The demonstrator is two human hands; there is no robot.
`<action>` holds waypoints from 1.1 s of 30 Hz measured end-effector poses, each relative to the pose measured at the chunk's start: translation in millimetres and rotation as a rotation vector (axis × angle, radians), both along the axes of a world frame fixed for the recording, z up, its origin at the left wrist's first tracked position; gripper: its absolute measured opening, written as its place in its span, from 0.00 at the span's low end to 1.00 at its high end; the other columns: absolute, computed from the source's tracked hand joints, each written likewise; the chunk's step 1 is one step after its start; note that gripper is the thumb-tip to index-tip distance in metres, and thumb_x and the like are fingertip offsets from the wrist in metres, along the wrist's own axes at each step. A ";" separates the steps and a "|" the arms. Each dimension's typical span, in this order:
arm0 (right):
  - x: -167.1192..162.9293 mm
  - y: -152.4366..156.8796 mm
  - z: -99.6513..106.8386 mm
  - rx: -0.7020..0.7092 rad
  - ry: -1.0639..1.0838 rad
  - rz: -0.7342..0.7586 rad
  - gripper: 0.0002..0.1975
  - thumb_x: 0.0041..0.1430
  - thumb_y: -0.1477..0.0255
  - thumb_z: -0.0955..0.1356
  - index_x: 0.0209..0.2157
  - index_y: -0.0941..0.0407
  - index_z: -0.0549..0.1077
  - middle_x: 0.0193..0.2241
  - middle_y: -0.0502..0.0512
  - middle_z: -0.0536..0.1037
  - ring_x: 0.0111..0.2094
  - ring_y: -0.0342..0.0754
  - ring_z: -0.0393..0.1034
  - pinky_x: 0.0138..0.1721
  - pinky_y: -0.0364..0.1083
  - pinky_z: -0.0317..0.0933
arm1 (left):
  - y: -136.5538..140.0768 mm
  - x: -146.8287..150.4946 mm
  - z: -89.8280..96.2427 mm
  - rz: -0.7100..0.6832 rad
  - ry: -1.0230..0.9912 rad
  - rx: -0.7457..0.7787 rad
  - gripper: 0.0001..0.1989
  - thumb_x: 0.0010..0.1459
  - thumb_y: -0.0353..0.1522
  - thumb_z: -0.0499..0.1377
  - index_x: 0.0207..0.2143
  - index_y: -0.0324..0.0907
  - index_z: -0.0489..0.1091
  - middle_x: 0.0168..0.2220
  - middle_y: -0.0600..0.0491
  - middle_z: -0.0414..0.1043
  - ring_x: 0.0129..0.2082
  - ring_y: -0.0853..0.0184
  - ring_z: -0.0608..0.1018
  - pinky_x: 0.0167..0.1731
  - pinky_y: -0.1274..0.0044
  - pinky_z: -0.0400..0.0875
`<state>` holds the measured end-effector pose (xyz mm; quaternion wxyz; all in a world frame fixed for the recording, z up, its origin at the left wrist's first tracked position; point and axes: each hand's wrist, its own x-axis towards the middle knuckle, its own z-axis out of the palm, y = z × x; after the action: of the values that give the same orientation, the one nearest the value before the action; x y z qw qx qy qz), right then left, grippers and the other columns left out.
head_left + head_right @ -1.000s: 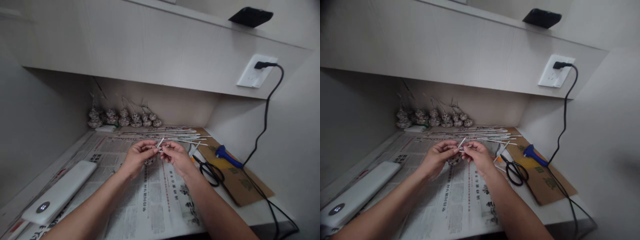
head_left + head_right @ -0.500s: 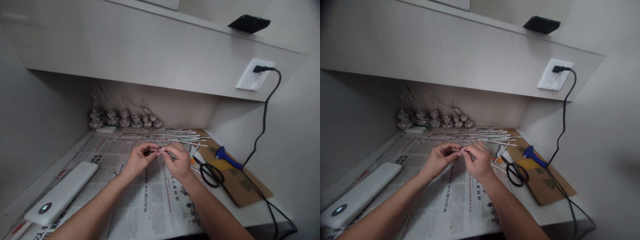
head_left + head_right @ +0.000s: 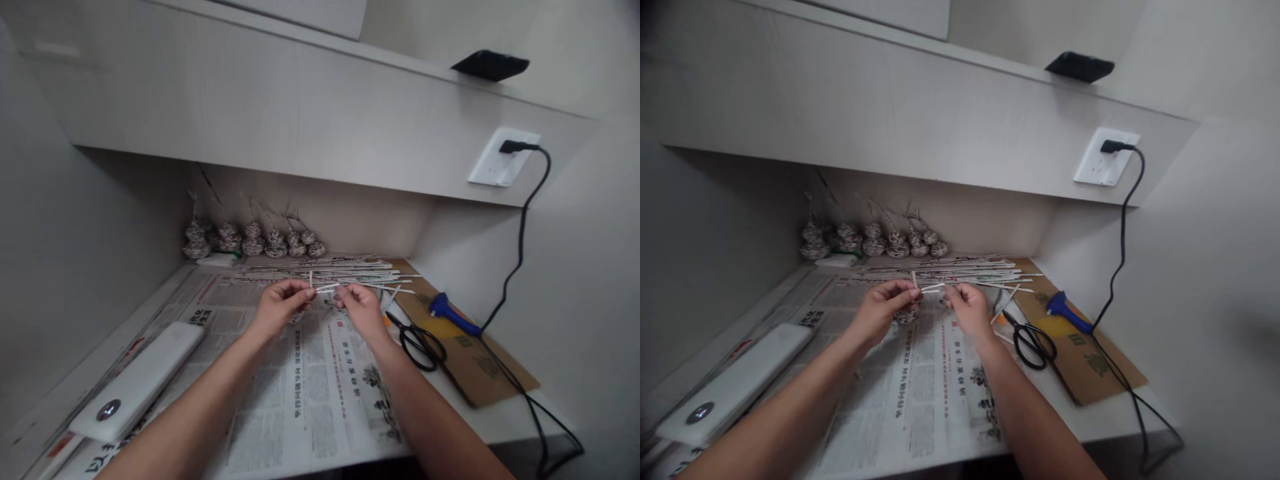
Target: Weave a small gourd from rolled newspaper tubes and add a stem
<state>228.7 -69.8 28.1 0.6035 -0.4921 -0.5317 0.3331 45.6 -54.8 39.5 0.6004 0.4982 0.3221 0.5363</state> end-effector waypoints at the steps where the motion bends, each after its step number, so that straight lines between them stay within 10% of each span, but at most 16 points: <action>1: -3.2 -0.9 -0.5 0.012 -0.010 0.045 0.13 0.52 0.61 0.71 0.23 0.57 0.73 0.20 0.49 0.74 0.22 0.42 0.66 0.28 0.42 0.61 | 0.4 -0.1 0.6 0.002 -0.011 -0.008 0.15 0.41 0.37 0.70 0.29 0.38 0.75 0.26 0.55 0.73 0.24 0.74 0.72 0.27 0.82 0.70; 8: -25.4 -18.1 0.9 0.171 -0.070 0.015 0.08 0.53 0.66 0.71 0.34 0.55 0.77 0.31 0.52 0.80 0.32 0.47 0.73 0.36 0.45 0.66 | -1.1 0.3 2.0 0.003 -0.009 -0.008 0.14 0.41 0.36 0.70 0.29 0.38 0.75 0.24 0.55 0.74 0.23 0.74 0.73 0.26 0.83 0.68; 16: -24.0 -45.7 24.4 0.638 -0.733 -0.182 0.06 0.57 0.75 0.67 0.33 0.51 0.77 0.38 0.55 0.78 0.45 0.52 0.68 0.51 0.55 0.59 | -7.0 2.7 -0.6 -0.021 0.069 0.102 0.12 0.42 0.35 0.70 0.29 0.37 0.76 0.25 0.53 0.75 0.24 0.72 0.74 0.27 0.81 0.69; 27: -23.6 -39.3 26.2 0.121 -0.422 -0.139 0.07 0.56 0.66 0.67 0.28 0.54 0.71 0.21 0.46 0.71 0.20 0.41 0.62 0.22 0.40 0.55 | -10.5 1.9 0.9 -0.104 0.281 0.283 0.10 0.46 0.35 0.67 0.29 0.38 0.77 0.28 0.50 0.77 0.28 0.68 0.75 0.31 0.78 0.67; 33: -23.2 -39.1 32.5 0.025 -0.214 0.008 0.08 0.53 0.65 0.68 0.27 0.55 0.72 0.20 0.46 0.73 0.21 0.41 0.64 0.23 0.40 0.57 | -9.7 2.4 -2.3 -0.139 0.254 0.270 0.12 0.46 0.36 0.67 0.28 0.37 0.75 0.27 0.51 0.75 0.27 0.69 0.73 0.29 0.79 0.65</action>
<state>205.5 -109.0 60.6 0.5479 -0.5152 -0.5993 0.2743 47.9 -64.5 37.2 0.5182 0.6588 0.2856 0.4646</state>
